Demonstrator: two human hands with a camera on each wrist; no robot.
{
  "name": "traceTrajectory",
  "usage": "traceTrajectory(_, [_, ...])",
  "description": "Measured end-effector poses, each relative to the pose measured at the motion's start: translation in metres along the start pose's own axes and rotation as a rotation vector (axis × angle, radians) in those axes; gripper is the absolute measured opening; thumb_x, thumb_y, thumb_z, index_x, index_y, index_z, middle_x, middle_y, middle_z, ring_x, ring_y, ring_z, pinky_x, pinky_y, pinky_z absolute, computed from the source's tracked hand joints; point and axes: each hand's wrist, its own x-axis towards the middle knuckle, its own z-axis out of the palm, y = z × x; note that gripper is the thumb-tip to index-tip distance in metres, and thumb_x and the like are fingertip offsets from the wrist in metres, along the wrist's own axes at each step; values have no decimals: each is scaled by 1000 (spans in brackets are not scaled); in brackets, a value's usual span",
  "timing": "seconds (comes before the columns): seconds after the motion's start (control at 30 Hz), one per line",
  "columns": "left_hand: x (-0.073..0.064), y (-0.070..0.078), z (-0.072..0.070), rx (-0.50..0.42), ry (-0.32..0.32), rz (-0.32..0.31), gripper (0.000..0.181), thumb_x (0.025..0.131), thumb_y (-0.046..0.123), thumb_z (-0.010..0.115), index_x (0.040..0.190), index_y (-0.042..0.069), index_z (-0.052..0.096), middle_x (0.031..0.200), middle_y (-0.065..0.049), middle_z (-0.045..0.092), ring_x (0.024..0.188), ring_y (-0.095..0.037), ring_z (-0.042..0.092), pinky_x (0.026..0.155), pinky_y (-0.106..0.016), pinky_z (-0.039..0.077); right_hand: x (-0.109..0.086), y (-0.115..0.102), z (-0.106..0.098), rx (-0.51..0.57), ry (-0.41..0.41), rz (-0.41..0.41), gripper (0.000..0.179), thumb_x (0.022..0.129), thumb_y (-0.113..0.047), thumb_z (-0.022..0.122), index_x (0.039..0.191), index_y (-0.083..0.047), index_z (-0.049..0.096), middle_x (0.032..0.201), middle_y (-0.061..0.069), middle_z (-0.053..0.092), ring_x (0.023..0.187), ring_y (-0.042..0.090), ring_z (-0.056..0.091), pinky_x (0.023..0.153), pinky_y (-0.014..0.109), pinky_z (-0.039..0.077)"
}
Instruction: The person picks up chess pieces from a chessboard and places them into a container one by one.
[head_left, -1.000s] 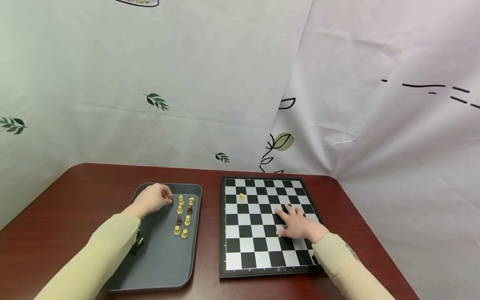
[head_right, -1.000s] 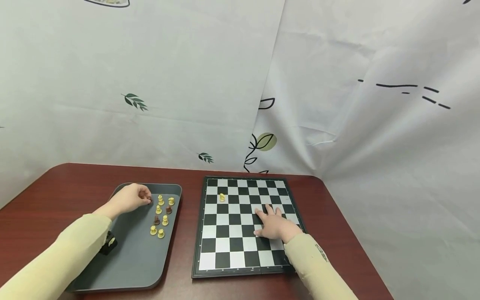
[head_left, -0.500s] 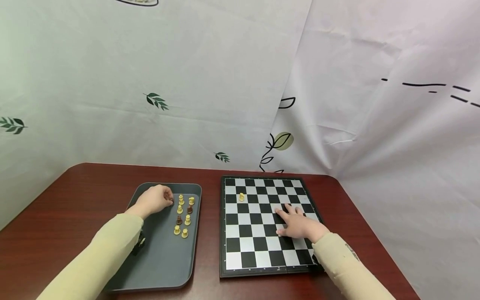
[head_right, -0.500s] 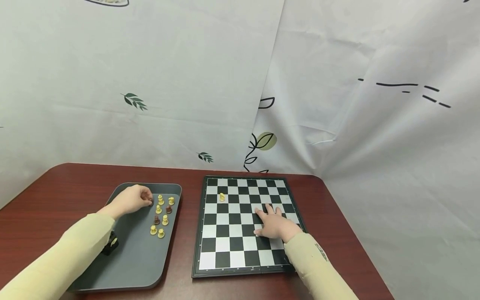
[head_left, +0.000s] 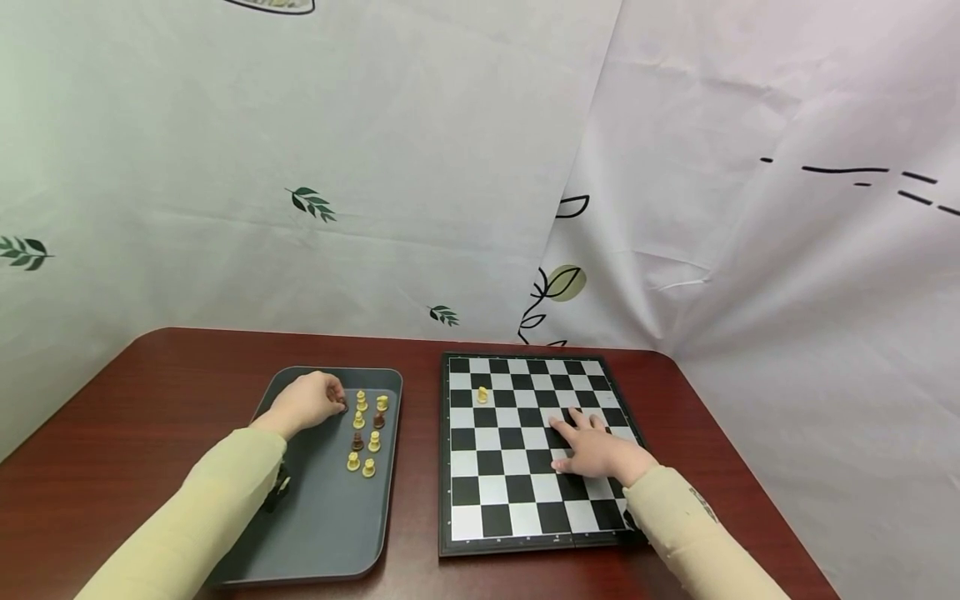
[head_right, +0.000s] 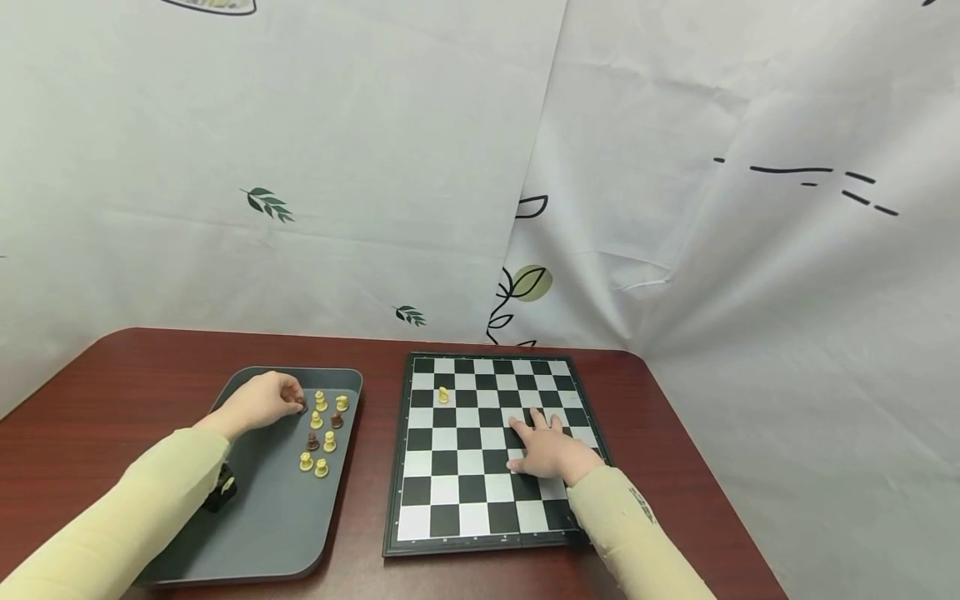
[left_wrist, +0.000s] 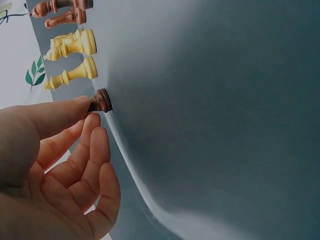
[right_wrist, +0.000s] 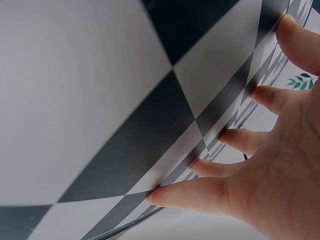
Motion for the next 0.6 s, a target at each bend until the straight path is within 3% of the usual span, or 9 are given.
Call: traceTrajectory(0.6, [-2,-5,-5,-17,-13,7,9,84,7,67,87,-1,63,81,-10,64,70,-20,58,64,-40,47,1,0,1,-5,-5,15,68,87,-33,66,145,-12,37,152,23,21,135,53,19,99,67,28])
